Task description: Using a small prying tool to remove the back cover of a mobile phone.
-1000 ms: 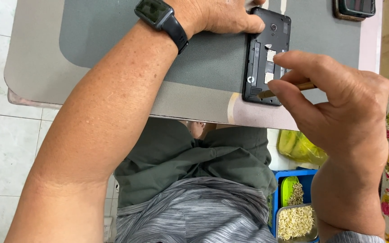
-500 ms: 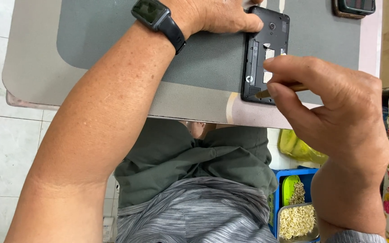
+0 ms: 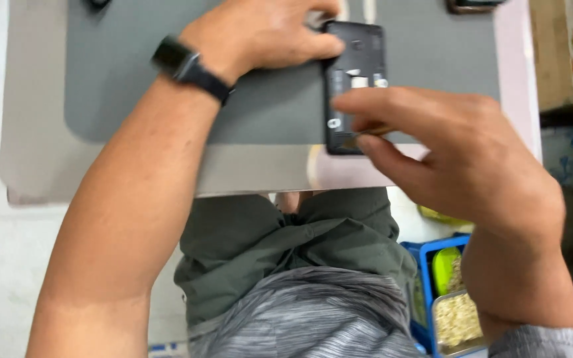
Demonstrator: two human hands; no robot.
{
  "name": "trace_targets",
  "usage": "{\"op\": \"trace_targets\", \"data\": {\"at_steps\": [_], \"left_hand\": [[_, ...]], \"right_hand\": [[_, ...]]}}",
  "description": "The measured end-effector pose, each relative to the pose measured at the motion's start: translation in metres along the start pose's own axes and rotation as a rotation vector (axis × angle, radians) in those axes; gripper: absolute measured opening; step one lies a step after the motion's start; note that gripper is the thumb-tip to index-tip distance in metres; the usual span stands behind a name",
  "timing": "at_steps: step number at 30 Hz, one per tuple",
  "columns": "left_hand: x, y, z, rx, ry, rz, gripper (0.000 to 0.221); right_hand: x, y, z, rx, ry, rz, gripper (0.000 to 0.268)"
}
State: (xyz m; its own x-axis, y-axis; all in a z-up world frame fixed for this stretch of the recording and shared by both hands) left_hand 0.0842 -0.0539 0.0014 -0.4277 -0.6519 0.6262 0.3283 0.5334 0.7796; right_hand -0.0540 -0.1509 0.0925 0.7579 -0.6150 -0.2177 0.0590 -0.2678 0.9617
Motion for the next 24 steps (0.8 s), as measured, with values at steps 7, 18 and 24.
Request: {"op": "trace_targets", "data": {"at_steps": [7, 18, 24], "left_hand": [[0.008, 0.001, -0.014, 0.120, -0.253, -0.129, 0.029], [0.006, 0.004, -0.010, 0.221, -0.350, -0.123, 0.031], [0.007, 0.004, -0.009, 0.228, -0.379, -0.117, 0.029]], "right_hand": [[0.006, 0.001, -0.001, 0.031, 0.080, -0.052, 0.029], [0.012, 0.003, 0.001, 0.116, 0.084, -0.011, 0.022], [0.009, 0.005, 0.000, 0.157, 0.105, 0.008, 0.020]]}}
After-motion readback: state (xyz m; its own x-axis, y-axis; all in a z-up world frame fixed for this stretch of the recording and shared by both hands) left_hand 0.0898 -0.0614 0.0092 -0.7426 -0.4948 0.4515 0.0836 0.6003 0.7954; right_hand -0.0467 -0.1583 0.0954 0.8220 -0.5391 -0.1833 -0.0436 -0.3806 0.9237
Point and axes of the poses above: each hand's wrist, its own z-axis away from the middle knuckle, its own y-axis out of the back of the hand, x = y × z, the point moved 10 cm from there along -z, towards the middle knuckle, and after that the axes turned 4 degrees about z, right-handed, at the moved point
